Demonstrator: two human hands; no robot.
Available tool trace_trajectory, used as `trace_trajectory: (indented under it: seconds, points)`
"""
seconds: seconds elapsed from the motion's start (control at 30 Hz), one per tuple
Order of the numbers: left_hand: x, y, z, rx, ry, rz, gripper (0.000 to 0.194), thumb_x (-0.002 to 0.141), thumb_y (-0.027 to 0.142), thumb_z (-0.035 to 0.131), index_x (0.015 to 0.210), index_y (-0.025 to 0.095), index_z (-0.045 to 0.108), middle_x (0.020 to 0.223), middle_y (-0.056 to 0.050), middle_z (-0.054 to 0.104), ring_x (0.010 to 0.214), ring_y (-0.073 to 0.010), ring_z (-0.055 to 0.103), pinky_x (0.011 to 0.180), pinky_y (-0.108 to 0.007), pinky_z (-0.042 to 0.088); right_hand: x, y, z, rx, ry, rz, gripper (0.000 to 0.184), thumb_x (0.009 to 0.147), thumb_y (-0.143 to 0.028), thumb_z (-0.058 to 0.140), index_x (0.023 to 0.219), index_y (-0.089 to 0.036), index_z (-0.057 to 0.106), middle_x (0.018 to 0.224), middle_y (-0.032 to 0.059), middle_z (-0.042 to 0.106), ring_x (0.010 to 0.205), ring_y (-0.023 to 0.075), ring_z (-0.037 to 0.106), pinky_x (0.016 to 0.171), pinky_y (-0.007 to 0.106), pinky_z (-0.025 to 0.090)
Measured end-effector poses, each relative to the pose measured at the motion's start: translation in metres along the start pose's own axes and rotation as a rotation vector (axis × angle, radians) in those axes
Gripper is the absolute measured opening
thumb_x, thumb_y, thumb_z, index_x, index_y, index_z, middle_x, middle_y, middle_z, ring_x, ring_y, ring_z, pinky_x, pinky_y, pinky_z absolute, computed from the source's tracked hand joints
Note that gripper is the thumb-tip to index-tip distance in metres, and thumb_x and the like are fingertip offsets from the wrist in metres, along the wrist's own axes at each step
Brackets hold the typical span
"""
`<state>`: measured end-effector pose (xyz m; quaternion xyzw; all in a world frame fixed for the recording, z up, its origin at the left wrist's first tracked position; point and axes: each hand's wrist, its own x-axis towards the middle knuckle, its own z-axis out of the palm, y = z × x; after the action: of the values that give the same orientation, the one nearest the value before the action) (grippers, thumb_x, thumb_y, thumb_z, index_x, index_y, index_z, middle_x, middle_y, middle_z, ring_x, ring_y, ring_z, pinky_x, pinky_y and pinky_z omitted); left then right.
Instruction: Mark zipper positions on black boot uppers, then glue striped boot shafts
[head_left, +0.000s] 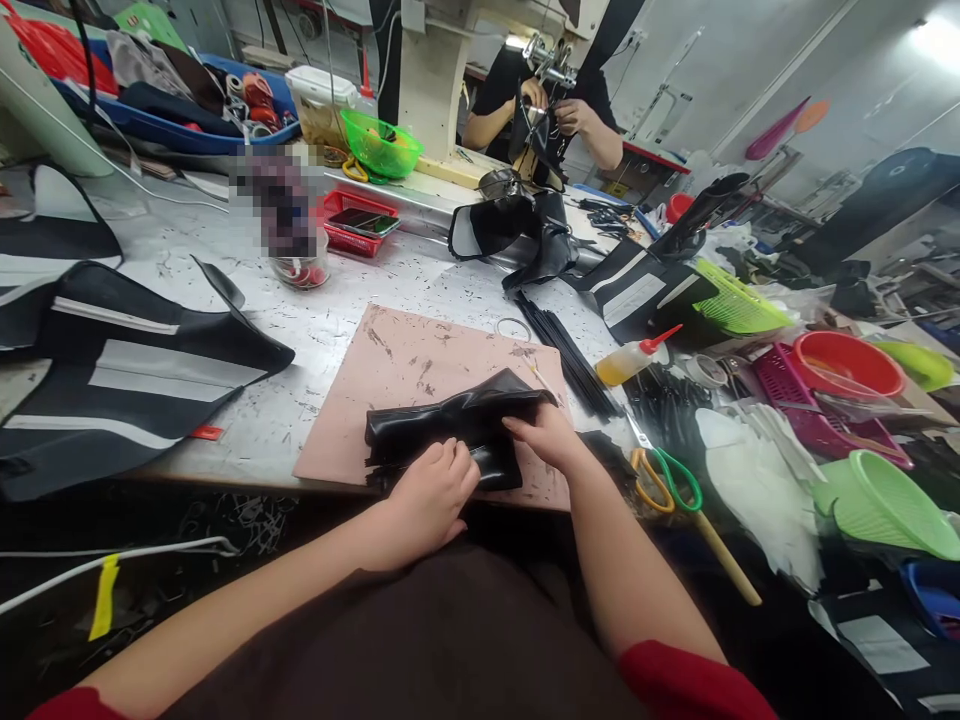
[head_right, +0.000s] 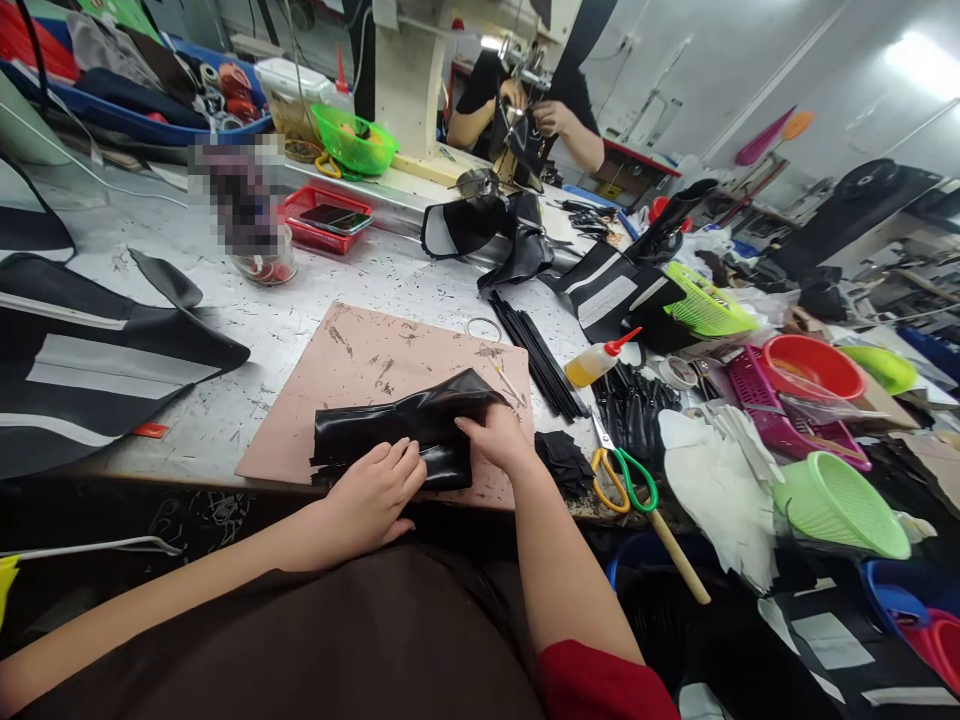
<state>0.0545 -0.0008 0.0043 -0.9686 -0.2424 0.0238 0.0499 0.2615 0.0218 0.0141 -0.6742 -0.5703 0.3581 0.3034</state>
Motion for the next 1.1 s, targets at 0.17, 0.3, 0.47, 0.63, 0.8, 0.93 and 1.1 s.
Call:
trace_trajectory:
  seconds: [0.17,0.3,0.47,0.63,0.8,0.93,1.1]
  points:
    - [0.002,0.002,-0.001,-0.015,-0.012,-0.01,0.067,0.072,0.051,0.055,0.121,0.006,0.045,0.132,-0.023,0.04,0.115,-0.035,0.042,0.09,-0.042,0.031,0.01,0.014,0.007,-0.085,-0.006,0.029,0.032,0.073,-0.026,0.058,0.103,-0.017,0.06,0.091,0.0054,0.068,0.08,0.0188,0.064,0.077,0.035,0.049]
    - [0.007,0.002,-0.007,-0.058,-0.021,-0.027,0.064,0.073,0.05,0.055,0.118,0.006,0.047,0.127,-0.023,0.045,0.113,-0.0328,0.044,0.091,-0.041,0.029,0.012,0.017,0.007,-0.098,-0.027,0.022,0.028,0.073,-0.027,0.058,0.099,-0.016,0.062,0.082,0.0051,0.069,0.069,0.0181,0.065,0.073,0.035,0.05]
    - [0.018,0.001,-0.013,-0.078,-0.064,-0.014,0.068,0.071,0.051,0.057,0.123,0.01,0.043,0.133,-0.021,0.04,0.105,-0.0321,0.048,0.085,-0.041,0.032,0.015,0.02,0.006,-0.148,-0.013,-0.006,0.025,0.071,-0.027,0.059,0.093,-0.017,0.062,0.075,0.0028,0.068,0.065,0.0176,0.064,0.073,0.036,0.049]
    - [0.028,0.005,-0.011,-0.068,-0.039,-0.002,0.067,0.071,0.053,0.056,0.118,0.005,0.046,0.128,-0.025,0.044,0.111,-0.0321,0.044,0.087,-0.039,0.031,0.015,0.018,0.008,-0.132,-0.027,0.015,0.023,0.071,-0.027,0.059,0.09,-0.016,0.063,0.069,0.0018,0.067,0.059,0.016,0.062,0.071,0.034,0.05]
    - [0.035,0.004,-0.012,-0.081,-0.034,-0.002,0.064,0.069,0.053,0.057,0.114,0.008,0.05,0.132,-0.02,0.041,0.101,-0.0299,0.049,0.081,-0.038,0.033,0.015,0.012,0.0,-0.136,-0.029,-0.052,0.035,0.069,-0.025,0.061,0.102,-0.016,0.061,0.099,0.0083,0.067,0.086,0.0204,0.063,0.082,0.036,0.047]
    - [0.039,0.003,-0.018,-0.105,-0.06,-0.034,0.062,0.067,0.055,0.058,0.109,0.009,0.053,0.126,-0.019,0.048,0.097,-0.0296,0.05,0.081,-0.039,0.032,0.024,0.005,-0.012,-0.168,-0.059,-0.093,0.042,0.061,-0.023,0.069,0.103,-0.018,0.062,0.108,0.0081,0.064,0.103,0.0233,0.056,0.09,0.036,0.043]
    - [0.042,0.004,-0.017,-0.076,-0.05,-0.028,0.06,0.066,0.053,0.059,0.107,0.009,0.054,0.127,-0.021,0.046,0.098,-0.0305,0.049,0.081,-0.039,0.031,0.044,0.001,-0.022,-0.143,-0.148,-0.112,0.045,0.053,-0.014,0.073,0.097,-0.015,0.064,0.1,0.0071,0.067,0.095,0.0231,0.06,0.086,0.036,0.046]
